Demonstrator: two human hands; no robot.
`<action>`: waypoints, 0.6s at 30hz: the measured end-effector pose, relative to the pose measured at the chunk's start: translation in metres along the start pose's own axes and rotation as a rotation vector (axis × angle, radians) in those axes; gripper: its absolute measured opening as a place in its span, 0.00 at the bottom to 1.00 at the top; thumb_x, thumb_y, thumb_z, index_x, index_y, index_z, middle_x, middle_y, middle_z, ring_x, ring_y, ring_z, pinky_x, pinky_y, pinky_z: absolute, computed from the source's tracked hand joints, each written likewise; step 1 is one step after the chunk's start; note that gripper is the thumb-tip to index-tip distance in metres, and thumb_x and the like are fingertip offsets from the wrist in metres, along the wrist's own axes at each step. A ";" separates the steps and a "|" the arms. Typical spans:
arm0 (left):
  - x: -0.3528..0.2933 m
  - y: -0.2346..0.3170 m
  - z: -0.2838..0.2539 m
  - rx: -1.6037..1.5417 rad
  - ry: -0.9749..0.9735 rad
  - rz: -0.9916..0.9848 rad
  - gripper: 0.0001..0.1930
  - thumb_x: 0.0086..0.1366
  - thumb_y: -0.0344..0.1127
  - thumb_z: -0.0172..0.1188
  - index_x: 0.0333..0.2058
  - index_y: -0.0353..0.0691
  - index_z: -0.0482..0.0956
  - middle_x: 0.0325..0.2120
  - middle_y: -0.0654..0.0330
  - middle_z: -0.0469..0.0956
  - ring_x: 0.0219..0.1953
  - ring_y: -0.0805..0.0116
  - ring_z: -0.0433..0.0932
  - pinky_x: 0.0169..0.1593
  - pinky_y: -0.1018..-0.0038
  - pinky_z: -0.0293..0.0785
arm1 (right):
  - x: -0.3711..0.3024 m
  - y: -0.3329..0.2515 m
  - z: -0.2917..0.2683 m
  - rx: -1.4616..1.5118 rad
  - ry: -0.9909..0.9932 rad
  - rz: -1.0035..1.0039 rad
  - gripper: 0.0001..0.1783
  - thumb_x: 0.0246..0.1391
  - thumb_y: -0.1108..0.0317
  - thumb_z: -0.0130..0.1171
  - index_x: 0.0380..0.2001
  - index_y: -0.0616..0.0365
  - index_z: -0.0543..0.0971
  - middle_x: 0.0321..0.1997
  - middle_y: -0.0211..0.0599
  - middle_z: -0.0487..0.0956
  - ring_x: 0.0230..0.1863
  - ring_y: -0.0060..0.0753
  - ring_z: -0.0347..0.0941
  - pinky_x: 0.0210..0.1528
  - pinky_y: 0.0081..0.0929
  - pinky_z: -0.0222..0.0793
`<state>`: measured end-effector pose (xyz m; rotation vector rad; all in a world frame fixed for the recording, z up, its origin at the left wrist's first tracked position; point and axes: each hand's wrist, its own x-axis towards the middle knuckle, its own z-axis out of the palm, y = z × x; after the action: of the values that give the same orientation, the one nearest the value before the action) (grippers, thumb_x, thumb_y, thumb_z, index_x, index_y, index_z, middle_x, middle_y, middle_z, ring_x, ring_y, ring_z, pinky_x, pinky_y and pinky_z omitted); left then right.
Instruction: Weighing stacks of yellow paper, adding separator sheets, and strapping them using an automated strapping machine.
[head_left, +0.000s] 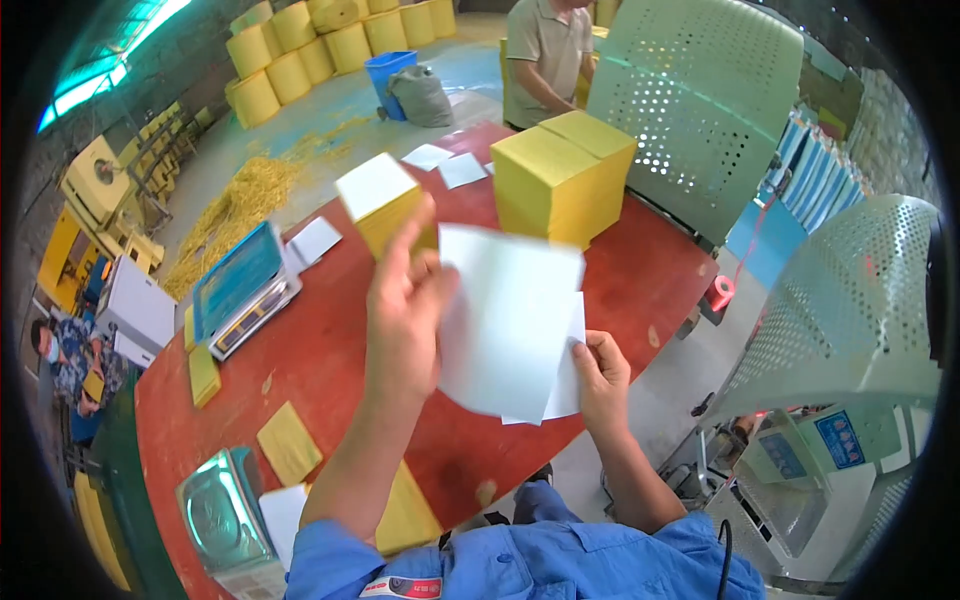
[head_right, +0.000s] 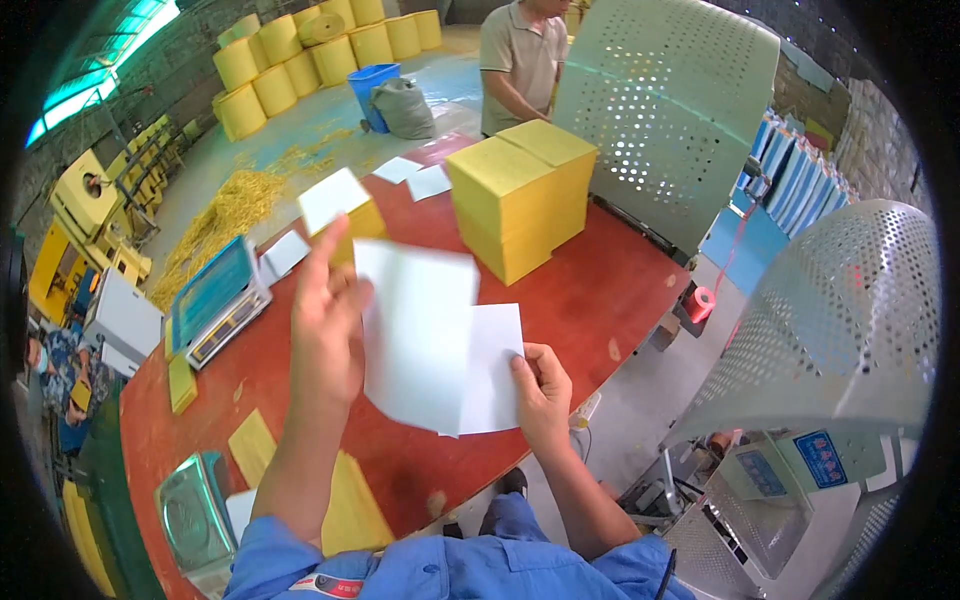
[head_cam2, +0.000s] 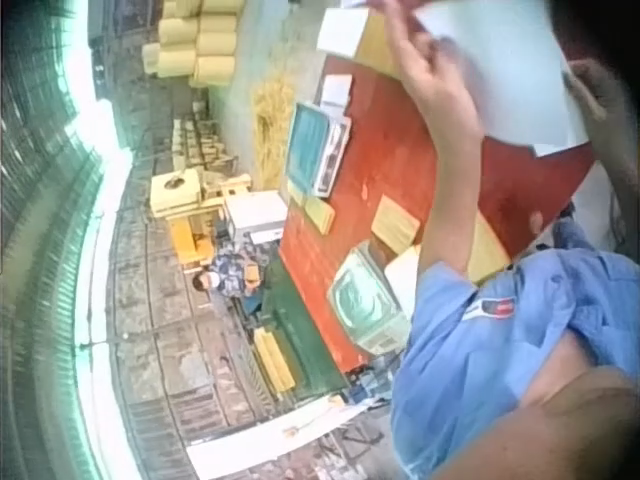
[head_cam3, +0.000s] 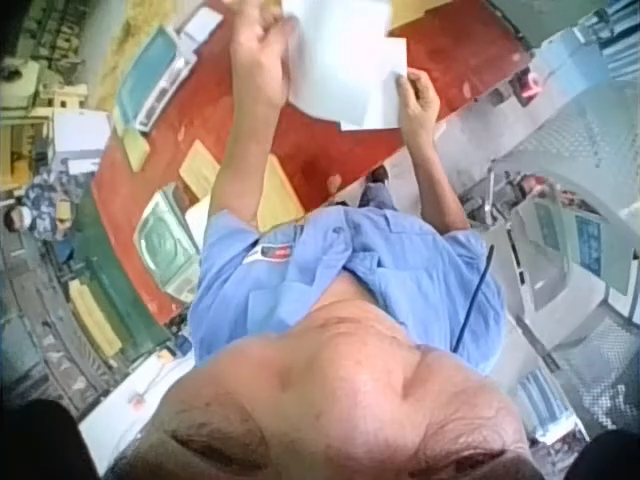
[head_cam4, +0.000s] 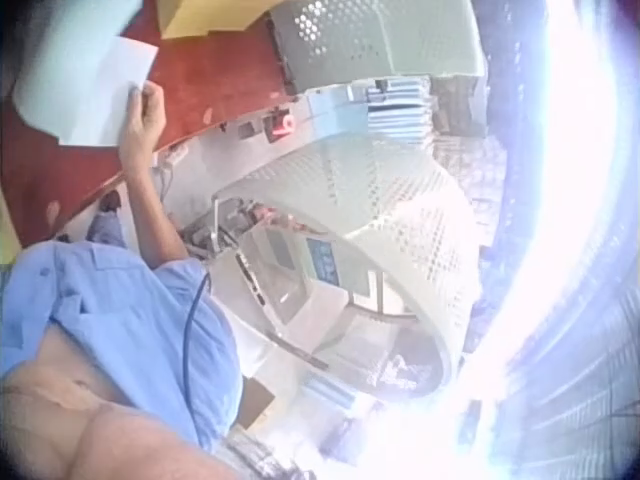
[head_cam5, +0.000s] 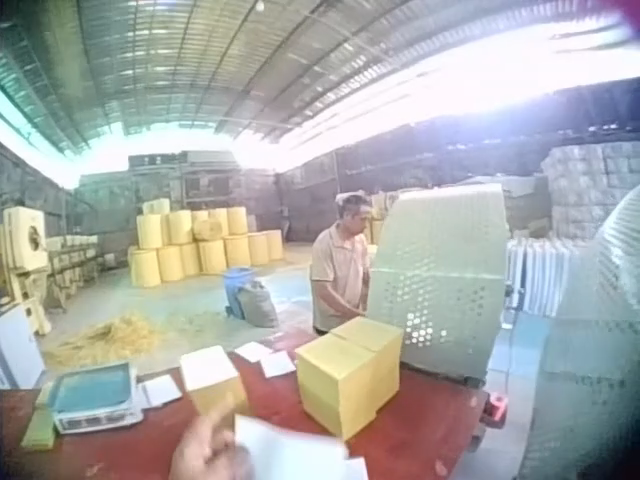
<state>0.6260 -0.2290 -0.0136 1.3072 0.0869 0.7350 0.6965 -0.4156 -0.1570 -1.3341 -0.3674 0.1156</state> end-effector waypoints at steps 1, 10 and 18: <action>0.031 -0.008 0.015 -0.062 -0.007 -0.018 0.29 0.65 0.21 0.52 0.66 0.36 0.62 0.36 0.64 0.76 0.39 0.77 0.74 0.47 0.77 0.71 | 0.016 0.003 -0.006 0.021 0.026 0.027 0.05 0.67 0.72 0.52 0.40 0.61 0.77 0.31 0.22 0.76 0.32 0.10 0.67 0.35 0.13 0.64; 0.233 -0.150 0.073 -0.007 0.299 -0.066 0.17 0.64 0.22 0.50 0.52 0.33 0.78 0.31 0.63 0.77 0.30 0.76 0.74 0.37 0.78 0.72 | 0.121 0.024 -0.042 0.291 0.071 0.116 0.05 0.66 0.72 0.53 0.39 0.61 0.76 0.34 0.25 0.78 0.32 0.11 0.70 0.37 0.15 0.67; 0.258 -0.194 0.066 0.838 0.292 0.098 0.16 0.60 0.25 0.56 0.47 0.32 0.81 0.39 0.52 0.80 0.39 0.59 0.79 0.44 0.67 0.75 | 0.195 0.024 -0.032 0.762 0.081 0.154 0.05 0.68 0.68 0.51 0.39 0.58 0.74 0.35 0.31 0.80 0.34 0.19 0.77 0.38 0.21 0.75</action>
<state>0.9407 -0.1603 -0.0802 1.9926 0.6229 1.0227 0.8932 -0.3834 -0.1478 -0.6079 -0.1232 0.2968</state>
